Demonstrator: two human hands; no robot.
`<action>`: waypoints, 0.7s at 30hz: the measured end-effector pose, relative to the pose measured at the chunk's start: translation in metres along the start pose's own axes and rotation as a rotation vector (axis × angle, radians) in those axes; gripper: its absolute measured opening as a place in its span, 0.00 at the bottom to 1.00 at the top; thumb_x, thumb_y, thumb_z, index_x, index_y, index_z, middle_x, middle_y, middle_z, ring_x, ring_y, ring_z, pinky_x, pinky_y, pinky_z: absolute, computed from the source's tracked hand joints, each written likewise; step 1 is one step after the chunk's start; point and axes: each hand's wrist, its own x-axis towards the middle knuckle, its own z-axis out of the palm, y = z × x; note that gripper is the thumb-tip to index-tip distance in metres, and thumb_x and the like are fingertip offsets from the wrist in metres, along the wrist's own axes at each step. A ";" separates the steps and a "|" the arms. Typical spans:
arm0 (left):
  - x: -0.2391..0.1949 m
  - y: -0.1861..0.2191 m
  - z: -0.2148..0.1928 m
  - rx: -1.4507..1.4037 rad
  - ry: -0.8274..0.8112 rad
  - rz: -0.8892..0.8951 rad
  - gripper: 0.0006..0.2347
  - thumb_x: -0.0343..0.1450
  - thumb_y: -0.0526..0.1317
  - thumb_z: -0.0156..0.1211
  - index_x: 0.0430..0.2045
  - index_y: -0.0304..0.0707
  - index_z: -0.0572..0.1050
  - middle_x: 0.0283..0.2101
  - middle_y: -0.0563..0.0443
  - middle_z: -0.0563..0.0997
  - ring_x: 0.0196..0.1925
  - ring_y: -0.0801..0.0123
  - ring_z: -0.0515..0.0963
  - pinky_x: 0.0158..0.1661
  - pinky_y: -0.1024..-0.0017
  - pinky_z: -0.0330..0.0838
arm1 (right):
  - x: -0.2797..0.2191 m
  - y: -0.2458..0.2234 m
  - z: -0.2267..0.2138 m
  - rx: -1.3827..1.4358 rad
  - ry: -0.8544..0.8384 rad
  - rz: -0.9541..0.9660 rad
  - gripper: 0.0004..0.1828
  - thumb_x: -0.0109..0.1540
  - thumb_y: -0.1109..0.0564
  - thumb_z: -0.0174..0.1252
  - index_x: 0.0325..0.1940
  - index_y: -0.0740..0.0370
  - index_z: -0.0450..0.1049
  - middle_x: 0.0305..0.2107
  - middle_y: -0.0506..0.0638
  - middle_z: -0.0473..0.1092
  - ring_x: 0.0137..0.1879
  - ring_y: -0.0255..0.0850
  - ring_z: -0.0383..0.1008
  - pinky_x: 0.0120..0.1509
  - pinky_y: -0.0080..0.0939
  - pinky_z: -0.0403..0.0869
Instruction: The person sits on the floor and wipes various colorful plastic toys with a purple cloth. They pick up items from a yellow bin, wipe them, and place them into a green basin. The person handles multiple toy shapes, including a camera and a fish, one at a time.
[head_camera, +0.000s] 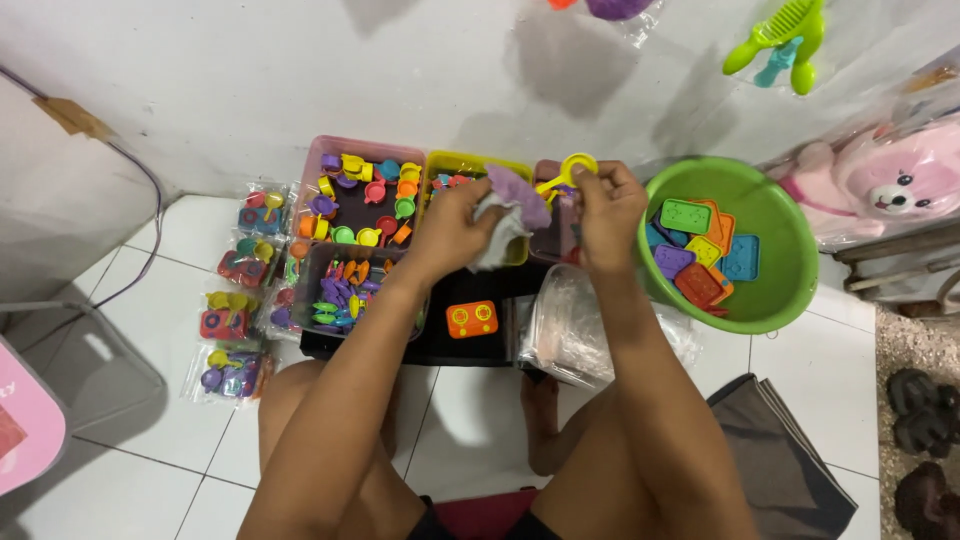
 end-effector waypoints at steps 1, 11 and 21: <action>0.003 -0.007 0.000 -0.112 0.022 -0.006 0.04 0.67 0.31 0.61 0.32 0.38 0.78 0.27 0.43 0.81 0.36 0.66 0.78 0.39 0.65 0.70 | 0.005 0.001 -0.005 -0.009 0.017 0.029 0.04 0.61 0.60 0.64 0.35 0.61 0.75 0.12 0.47 0.65 0.15 0.29 0.62 0.18 0.26 0.60; 0.024 -0.082 -0.024 -1.483 0.374 -0.406 0.18 0.56 0.36 0.51 0.39 0.42 0.79 0.40 0.49 0.83 0.46 0.56 0.82 0.53 0.59 0.76 | -0.026 0.068 -0.003 -0.875 -0.789 -0.144 0.12 0.54 0.58 0.64 0.40 0.63 0.82 0.23 0.62 0.76 0.33 0.61 0.78 0.42 0.53 0.73; 0.015 -0.021 -0.039 -1.517 0.450 -0.727 0.16 0.62 0.41 0.63 0.41 0.34 0.77 0.39 0.45 0.82 0.40 0.54 0.82 0.47 0.57 0.77 | -0.051 0.157 0.022 -1.330 -1.062 0.002 0.17 0.65 0.37 0.51 0.57 0.35 0.68 0.42 0.40 0.74 0.55 0.43 0.78 0.61 0.50 0.75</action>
